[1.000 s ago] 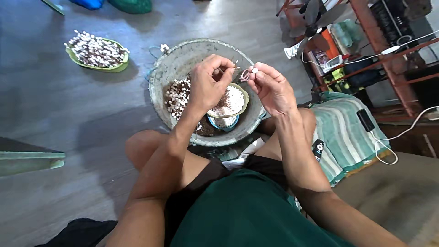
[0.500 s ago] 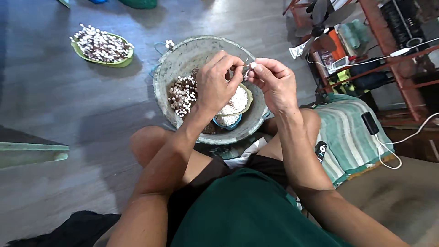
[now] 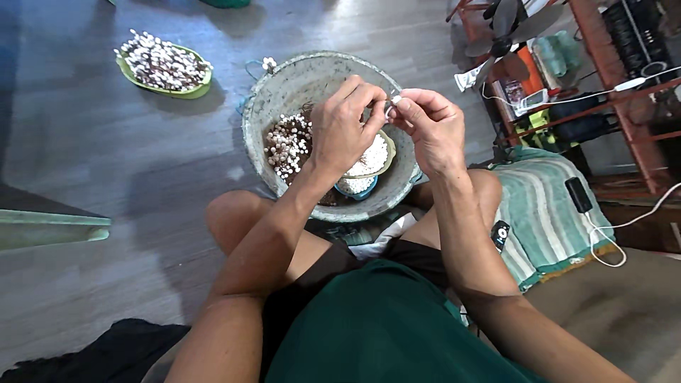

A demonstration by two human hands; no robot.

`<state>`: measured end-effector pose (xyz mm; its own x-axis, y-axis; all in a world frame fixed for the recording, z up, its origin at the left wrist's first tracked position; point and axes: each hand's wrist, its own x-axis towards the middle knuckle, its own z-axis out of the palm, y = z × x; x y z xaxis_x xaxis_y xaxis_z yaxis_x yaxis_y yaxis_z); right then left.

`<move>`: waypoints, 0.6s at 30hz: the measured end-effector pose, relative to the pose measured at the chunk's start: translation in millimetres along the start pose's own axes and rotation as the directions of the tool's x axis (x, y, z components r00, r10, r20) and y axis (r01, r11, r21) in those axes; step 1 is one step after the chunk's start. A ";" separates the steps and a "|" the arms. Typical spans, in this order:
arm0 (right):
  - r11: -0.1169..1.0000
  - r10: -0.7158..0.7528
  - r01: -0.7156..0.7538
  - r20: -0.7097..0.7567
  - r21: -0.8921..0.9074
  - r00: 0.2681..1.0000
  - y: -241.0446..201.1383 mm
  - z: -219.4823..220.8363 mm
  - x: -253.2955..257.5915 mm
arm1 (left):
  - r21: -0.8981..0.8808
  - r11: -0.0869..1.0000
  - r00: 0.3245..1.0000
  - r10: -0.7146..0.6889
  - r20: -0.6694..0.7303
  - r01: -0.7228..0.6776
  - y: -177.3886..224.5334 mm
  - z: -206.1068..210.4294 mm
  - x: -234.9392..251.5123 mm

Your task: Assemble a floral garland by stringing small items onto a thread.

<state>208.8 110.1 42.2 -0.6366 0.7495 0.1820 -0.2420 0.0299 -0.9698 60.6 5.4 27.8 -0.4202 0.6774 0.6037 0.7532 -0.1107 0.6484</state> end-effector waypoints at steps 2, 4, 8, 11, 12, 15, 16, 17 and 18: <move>1.000 -0.013 0.013 0.000 -0.017 1.000 0.9 0.1 0.4 | 0.009 1.000 1.000 0.002 0.000 -0.002 0.6 0.1 0.0; 0.998 -0.034 0.034 0.000 -0.053 0.999 1.2 0.9 0.3 | 0.021 1.000 1.000 0.006 0.003 -0.006 0.7 0.2 -0.2; 0.982 -0.099 0.099 0.012 -0.160 0.995 1.3 2.7 0.4 | 0.036 0.999 1.000 0.006 0.009 -0.006 0.6 1.0 -0.7; 0.970 -0.135 0.136 0.023 -0.201 0.991 0.5 3.2 -0.5 | 0.039 0.999 1.000 -0.007 0.007 0.007 1.6 1.9 -1.2; 0.966 -0.149 0.153 0.034 -0.209 0.988 0.2 3.2 -1.1 | 0.040 0.999 1.000 -0.011 0.005 0.011 1.8 1.8 -1.3; 0.949 -0.173 0.179 0.044 -0.260 0.984 -2.0 5.8 -8.2 | 0.052 0.998 1.000 -0.021 0.003 0.020 2.8 1.2 -1.5; 0.942 -0.159 0.168 0.053 -0.289 0.986 -4.9 7.2 -13.7 | 0.055 0.998 1.000 -0.023 0.004 0.022 3.5 1.6 -1.8; 0.940 -0.154 0.163 0.052 -0.298 0.987 -5.6 8.3 -15.2 | 0.060 0.998 1.000 -0.025 0.006 0.024 4.0 1.8 -2.3; 0.941 -0.163 0.169 0.044 -0.293 0.986 -4.2 8.9 -12.7 | 0.062 0.998 1.000 -0.025 0.002 0.025 4.3 2.1 -2.6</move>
<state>211.4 94.6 45.4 -0.6200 0.7049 0.3445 -0.1203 0.3485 -0.9295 66.0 4.6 28.0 -0.4375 0.6817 0.5864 0.7726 -0.0486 0.6330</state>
